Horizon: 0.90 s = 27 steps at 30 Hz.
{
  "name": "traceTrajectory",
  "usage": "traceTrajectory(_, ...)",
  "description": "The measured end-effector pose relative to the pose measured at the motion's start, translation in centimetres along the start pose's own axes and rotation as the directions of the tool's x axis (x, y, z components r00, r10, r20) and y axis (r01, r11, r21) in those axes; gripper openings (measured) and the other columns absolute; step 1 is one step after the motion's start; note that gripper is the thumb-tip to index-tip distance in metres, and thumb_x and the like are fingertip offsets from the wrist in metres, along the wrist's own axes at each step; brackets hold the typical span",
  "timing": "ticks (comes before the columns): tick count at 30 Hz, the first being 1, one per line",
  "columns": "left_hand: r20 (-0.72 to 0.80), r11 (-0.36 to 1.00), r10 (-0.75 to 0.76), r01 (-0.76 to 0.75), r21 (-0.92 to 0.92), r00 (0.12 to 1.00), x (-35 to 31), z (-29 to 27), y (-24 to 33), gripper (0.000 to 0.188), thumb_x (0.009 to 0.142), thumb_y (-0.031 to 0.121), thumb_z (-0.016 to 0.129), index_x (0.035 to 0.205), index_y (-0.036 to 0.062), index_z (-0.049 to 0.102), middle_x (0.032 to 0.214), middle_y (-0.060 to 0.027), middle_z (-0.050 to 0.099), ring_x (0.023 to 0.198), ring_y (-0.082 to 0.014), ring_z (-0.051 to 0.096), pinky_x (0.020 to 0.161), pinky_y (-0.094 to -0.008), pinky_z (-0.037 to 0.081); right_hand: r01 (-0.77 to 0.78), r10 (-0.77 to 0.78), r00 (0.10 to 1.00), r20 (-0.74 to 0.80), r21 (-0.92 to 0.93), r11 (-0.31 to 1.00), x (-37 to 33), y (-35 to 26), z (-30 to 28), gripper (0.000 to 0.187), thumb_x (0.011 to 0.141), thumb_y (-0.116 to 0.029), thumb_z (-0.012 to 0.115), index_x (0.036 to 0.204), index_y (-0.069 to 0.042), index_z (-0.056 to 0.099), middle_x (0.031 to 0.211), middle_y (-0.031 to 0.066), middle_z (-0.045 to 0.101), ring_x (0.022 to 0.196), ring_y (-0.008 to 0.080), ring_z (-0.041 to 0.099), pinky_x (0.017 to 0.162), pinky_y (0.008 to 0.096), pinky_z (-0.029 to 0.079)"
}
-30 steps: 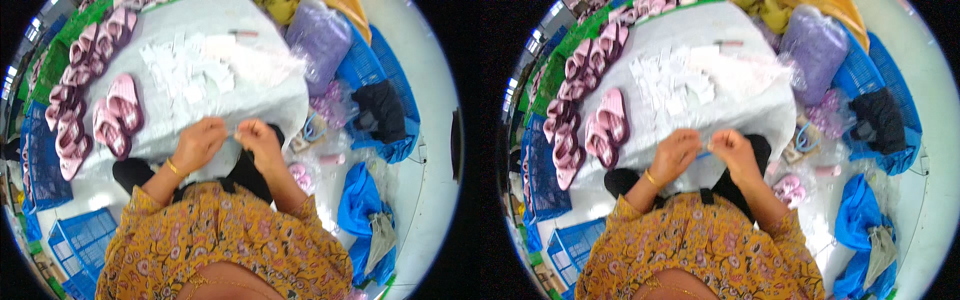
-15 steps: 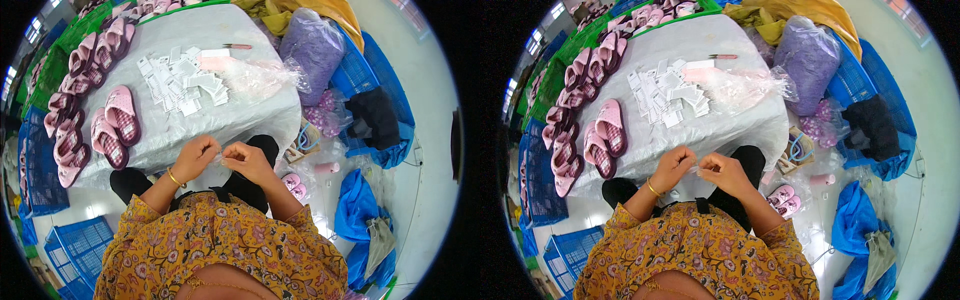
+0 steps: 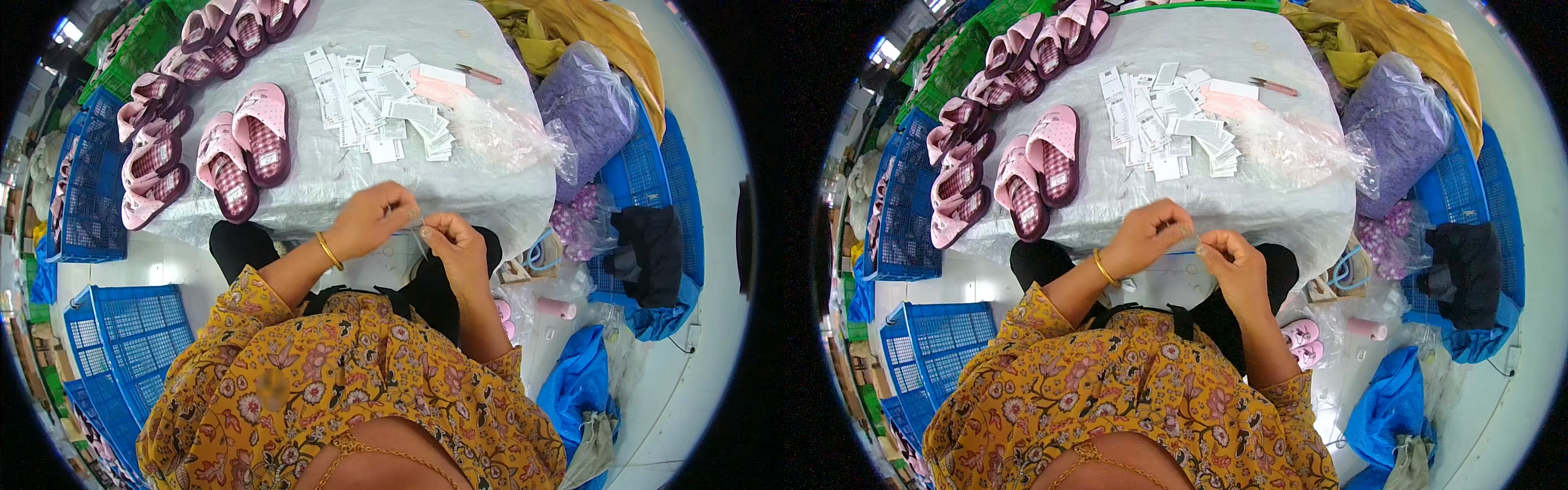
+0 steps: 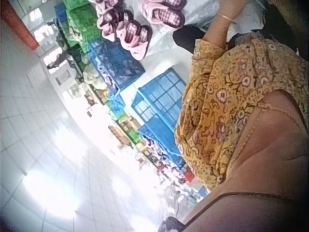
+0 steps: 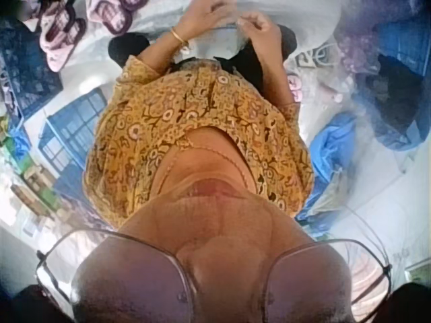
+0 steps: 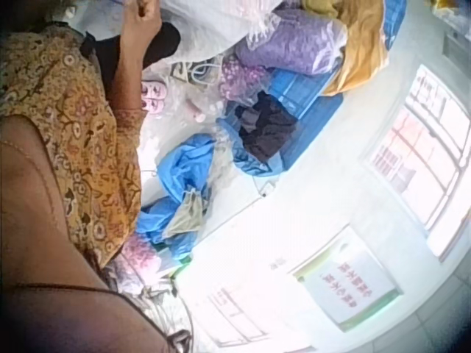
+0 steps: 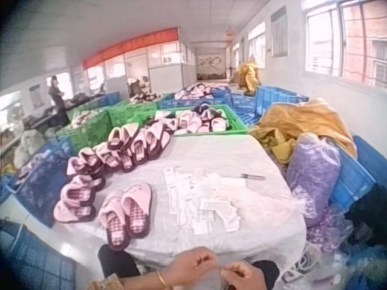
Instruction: The person sits on the floor and repeatedly picks up small white paper labels, separates them, and attaches them to pink slippers with cartoon designs. The person then places the labeled slippers into a green plastic crate.
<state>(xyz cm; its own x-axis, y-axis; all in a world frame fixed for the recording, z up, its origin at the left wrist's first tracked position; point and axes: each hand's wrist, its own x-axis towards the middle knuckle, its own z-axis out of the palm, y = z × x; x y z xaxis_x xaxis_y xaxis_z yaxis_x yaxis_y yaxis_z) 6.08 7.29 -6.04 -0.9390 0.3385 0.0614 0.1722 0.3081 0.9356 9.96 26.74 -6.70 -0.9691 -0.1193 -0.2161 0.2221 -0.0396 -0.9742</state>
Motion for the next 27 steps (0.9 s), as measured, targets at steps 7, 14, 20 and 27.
traceTrajectory(7,-0.376,0.93,0.126,0.023,0.367,0.918,8.7,-5.9,-3.8,0.019,0.083,0.02,0.068,0.095,0.0054,0.068,0.091,-0.0108,0.067,0.082,-0.0239,0.065,0.073,-0.0333,0.051,0.112,-0.113,0.992,-0.048,-0.026,0.993,0.9,0.3,0.1,0.012,0.088,-0.01,0.071,0.097,-0.003,0.066,0.084,-0.0042,0.06,0.074,0.003,0.05,0.067,0.0183,0.042)
traceTrajectory(14,-0.281,0.834,-0.165,0.286,0.473,0.945,13.3,-7.9,-4.5,0.033,0.082,0.037,0.067,0.091,0.0056,0.072,0.083,-0.0122,0.071,0.08,-0.0255,0.068,0.074,-0.0364,0.052,0.098,-0.098,0.993,-0.059,0.006,0.995,0.9,1.5,-0.6,0.013,0.088,-0.01,0.071,0.098,-0.002,0.066,0.083,-0.0043,0.061,0.074,0.0033,0.052,0.068,0.019,0.043)
traceTrajectory(20,-0.26,0.84,-0.19,0.294,0.456,0.947,13.9,-9.0,-5.0,0.033,0.083,0.037,0.066,0.093,0.0068,0.072,0.086,-0.0133,0.071,0.082,-0.0281,0.068,0.077,-0.0395,0.052,0.07,-0.073,0.994,-0.08,-0.04,0.997,1.1,1.6,-0.7,0.012,0.088,-0.009,0.07,0.097,-0.002,0.066,0.082,-0.0048,0.061,0.073,0.003,0.052,0.066,0.0192,0.042)
traceTrajectory(27,-0.506,0.631,0.122,0.327,0.704,0.854,14.7,-13.3,-7.3,0.038,0.08,0.029,0.071,0.109,0.0048,0.067,0.116,-0.0191,0.058,0.105,-0.0366,0.06,0.091,-0.0442,0.05,0.061,-0.059,0.995,-0.079,0.021,0.998,1.3,2.3,-0.8,0.011,0.088,-0.008,0.07,0.096,-0.002,0.065,0.083,-0.005,0.06,0.073,0.0028,0.05,0.067,0.0187,0.042)
